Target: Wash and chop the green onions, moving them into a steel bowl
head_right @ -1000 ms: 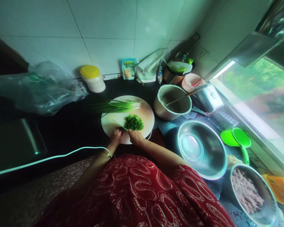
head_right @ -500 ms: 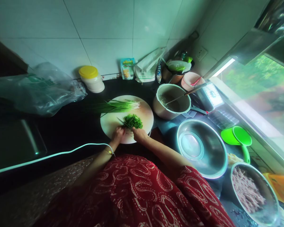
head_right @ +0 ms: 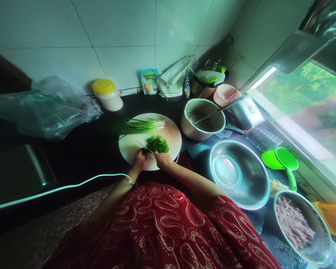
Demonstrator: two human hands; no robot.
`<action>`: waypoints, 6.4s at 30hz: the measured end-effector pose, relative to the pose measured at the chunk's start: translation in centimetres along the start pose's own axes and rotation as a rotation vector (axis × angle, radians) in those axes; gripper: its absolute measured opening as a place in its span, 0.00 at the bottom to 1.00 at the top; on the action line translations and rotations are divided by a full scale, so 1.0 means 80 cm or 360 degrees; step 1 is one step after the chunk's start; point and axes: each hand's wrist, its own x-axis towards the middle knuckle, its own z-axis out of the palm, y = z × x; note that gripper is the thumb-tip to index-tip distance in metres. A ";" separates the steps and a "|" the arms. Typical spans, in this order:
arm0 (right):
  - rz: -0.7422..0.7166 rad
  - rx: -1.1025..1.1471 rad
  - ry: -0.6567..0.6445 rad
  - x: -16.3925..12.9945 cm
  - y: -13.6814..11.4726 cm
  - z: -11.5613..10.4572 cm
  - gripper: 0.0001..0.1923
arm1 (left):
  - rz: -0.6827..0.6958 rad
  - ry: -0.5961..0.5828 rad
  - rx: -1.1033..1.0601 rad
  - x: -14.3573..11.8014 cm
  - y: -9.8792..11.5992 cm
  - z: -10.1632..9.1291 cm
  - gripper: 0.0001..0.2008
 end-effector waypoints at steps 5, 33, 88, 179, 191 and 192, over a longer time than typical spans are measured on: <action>-0.0016 -0.0024 -0.0005 0.004 -0.006 0.002 0.22 | -0.0018 -0.0049 0.0032 -0.001 -0.003 0.005 0.11; -0.0038 -0.0050 0.0060 0.012 -0.008 0.011 0.20 | 0.0070 0.0067 0.0007 -0.007 -0.014 -0.002 0.14; -0.0092 -0.0138 -0.0029 0.009 -0.016 0.004 0.20 | -0.0094 0.0117 -0.0035 -0.018 -0.014 -0.006 0.15; -0.0073 -0.0041 -0.0044 -0.002 -0.035 0.019 0.16 | -0.0326 -0.0115 0.0102 -0.031 -0.039 -0.055 0.13; 0.0133 0.0050 0.0060 -0.032 0.003 0.009 0.18 | -0.0395 -0.0155 0.0015 0.016 -0.008 -0.039 0.14; 0.0141 0.0053 0.0064 -0.032 0.003 0.010 0.18 | -0.0378 -0.0140 0.0021 0.011 -0.004 -0.040 0.13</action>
